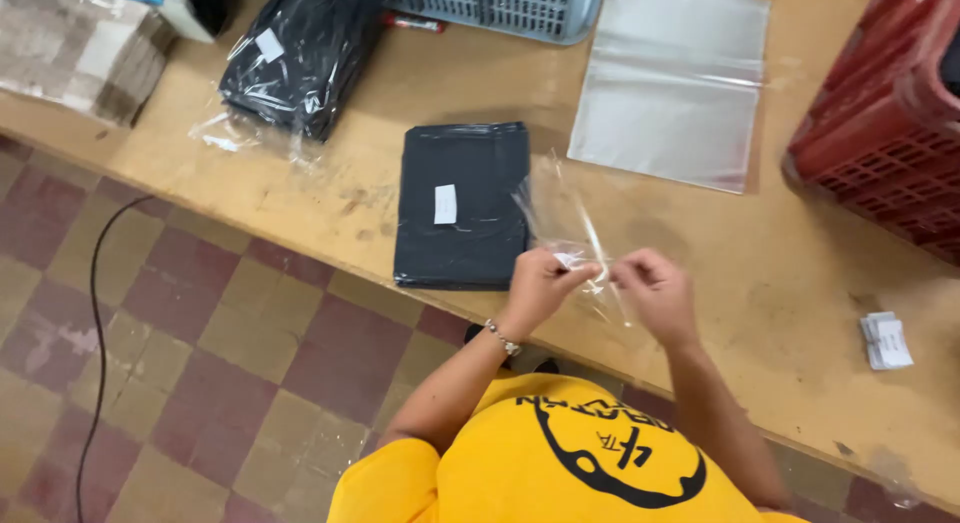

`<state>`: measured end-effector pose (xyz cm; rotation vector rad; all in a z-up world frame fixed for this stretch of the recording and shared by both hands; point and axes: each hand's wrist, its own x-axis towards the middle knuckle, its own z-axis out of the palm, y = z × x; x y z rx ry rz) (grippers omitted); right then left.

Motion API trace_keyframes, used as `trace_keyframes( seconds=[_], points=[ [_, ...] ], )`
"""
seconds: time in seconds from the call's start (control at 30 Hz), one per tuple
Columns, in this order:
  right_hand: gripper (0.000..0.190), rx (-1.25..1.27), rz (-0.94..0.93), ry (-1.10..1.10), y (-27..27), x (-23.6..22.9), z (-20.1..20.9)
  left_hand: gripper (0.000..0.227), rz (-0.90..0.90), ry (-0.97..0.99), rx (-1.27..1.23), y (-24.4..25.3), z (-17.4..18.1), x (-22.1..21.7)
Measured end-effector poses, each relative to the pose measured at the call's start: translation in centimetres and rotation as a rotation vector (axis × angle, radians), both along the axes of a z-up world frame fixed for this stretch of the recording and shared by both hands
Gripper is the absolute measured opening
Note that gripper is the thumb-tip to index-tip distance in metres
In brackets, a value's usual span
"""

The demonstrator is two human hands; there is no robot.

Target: The person places black rectangular items into clear plastic bags, seals them, and stacks them on the table. They repeatedly retrieve items from a red basket, package them, and place the finished packages into a grey basket.

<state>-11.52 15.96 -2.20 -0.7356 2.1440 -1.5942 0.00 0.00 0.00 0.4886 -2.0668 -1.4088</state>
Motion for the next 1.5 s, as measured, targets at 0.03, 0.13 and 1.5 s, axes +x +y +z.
trace_keyframes(
  seconds=[0.03,0.13,1.5],
  points=[
    [0.004,0.005,0.014,-0.005,0.0,-0.1,-0.2,0.045,0.014,-0.005,0.005,0.0,-1.2,-0.2],
    [0.003,-0.279,-0.22,-0.286,-0.2,-0.8,-0.8,0.031,0.057,-0.118,-0.107,-0.5,-3.5,0.1],
    [0.031,-0.204,-0.282,0.45,-18.1,-7.5,5.1,0.006,0.071,0.35,1.018,-27.2,4.5,5.0]
  ],
)
